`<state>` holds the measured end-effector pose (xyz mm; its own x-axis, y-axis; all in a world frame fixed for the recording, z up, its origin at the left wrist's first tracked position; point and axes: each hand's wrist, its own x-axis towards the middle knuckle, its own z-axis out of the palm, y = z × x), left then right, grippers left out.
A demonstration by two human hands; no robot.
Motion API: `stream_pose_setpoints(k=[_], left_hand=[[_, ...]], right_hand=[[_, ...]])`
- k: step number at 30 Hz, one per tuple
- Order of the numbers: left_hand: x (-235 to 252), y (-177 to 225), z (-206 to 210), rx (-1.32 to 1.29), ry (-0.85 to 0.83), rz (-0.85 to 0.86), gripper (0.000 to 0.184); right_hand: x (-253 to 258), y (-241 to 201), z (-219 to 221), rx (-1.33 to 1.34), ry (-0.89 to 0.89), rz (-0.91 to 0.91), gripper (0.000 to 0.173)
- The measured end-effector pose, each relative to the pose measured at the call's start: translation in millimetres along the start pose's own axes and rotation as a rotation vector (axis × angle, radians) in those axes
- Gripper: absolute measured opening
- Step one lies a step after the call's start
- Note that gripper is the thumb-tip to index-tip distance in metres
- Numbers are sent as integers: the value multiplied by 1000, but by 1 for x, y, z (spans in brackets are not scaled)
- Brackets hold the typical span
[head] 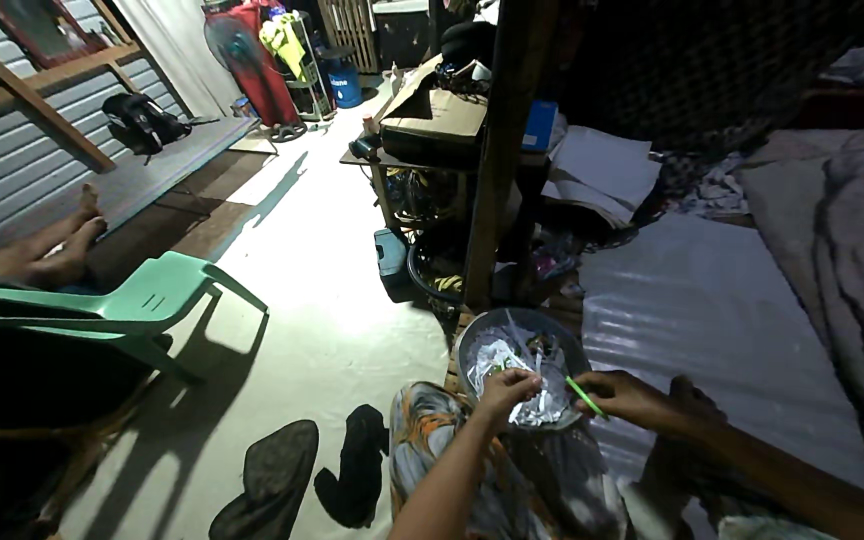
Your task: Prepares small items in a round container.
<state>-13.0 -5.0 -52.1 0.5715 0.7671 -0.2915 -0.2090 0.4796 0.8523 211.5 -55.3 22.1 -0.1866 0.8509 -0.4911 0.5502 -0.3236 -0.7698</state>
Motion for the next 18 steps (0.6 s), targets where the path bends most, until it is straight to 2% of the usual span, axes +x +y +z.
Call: stream_pose_setpoints(k=[5,9,11,18], left_hand=[[0,-4,-1,-20,-3,22,9],[1,-2,-2,-45,-58,6,31],[1,-2,-2,-41,-67,3,35],[-1,-1,1,-57,46,67,12]], right_hand=[[0,5,0,-14,-9,-20,31],[0,4,-1,-19,-21,-14,31],[-1,3,0,-22,-34,-15,31],[0,5,5,-49,-63,-24,31]])
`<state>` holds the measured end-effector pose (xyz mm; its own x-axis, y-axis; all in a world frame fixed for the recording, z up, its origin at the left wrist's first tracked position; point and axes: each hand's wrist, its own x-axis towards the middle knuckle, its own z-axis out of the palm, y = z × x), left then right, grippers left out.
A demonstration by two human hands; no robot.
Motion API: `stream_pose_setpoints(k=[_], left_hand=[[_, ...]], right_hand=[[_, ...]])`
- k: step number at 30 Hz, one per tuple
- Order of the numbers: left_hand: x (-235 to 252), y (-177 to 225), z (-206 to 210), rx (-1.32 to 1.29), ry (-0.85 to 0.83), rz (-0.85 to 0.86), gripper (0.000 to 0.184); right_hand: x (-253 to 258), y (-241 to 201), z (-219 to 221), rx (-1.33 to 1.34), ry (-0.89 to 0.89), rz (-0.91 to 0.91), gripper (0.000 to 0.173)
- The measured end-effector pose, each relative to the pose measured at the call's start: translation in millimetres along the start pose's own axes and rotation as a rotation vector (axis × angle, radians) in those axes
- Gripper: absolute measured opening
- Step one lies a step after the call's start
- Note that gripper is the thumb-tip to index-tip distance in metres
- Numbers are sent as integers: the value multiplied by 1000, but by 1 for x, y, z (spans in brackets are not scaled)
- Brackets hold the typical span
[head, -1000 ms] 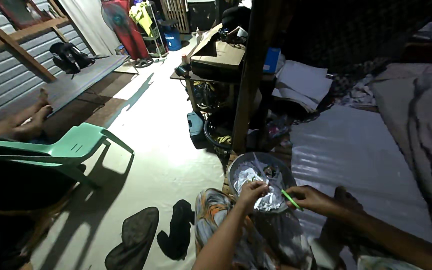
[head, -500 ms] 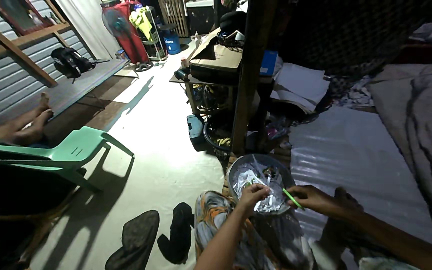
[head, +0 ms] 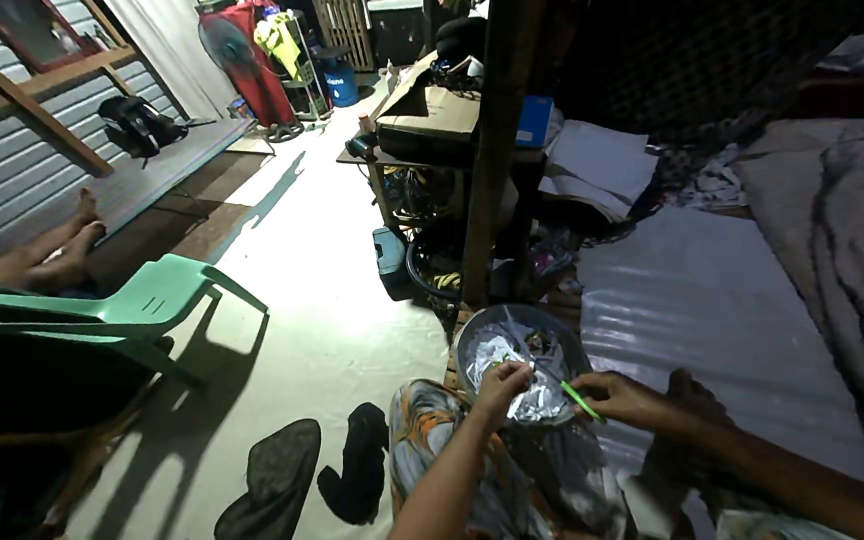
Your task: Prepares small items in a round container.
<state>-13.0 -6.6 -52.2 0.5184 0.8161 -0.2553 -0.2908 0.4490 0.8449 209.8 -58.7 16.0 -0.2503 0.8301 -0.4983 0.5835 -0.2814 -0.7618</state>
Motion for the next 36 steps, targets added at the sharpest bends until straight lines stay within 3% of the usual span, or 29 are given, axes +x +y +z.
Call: stream_pose_setpoints(k=[12,15,24,29,36], left_hand=[[-4,6,2,159,-19,0,13],[-2,3,0,196,-27,-1,13],[5,-4,-3,173,35,-45,12],[8,-6,-3,144,139,-53,11],[5,-9,-5,168,50,-19,11]], right_hand=[[-6,-12,-5,-60,15,-45,32],[-7,-22,-7,-79,6,28,34],[2,-4,-5,-60,24,-12,27],[3,-1,-4,-31,-2,-25,34],[-3,-14,-3,-35,-10,3,40]])
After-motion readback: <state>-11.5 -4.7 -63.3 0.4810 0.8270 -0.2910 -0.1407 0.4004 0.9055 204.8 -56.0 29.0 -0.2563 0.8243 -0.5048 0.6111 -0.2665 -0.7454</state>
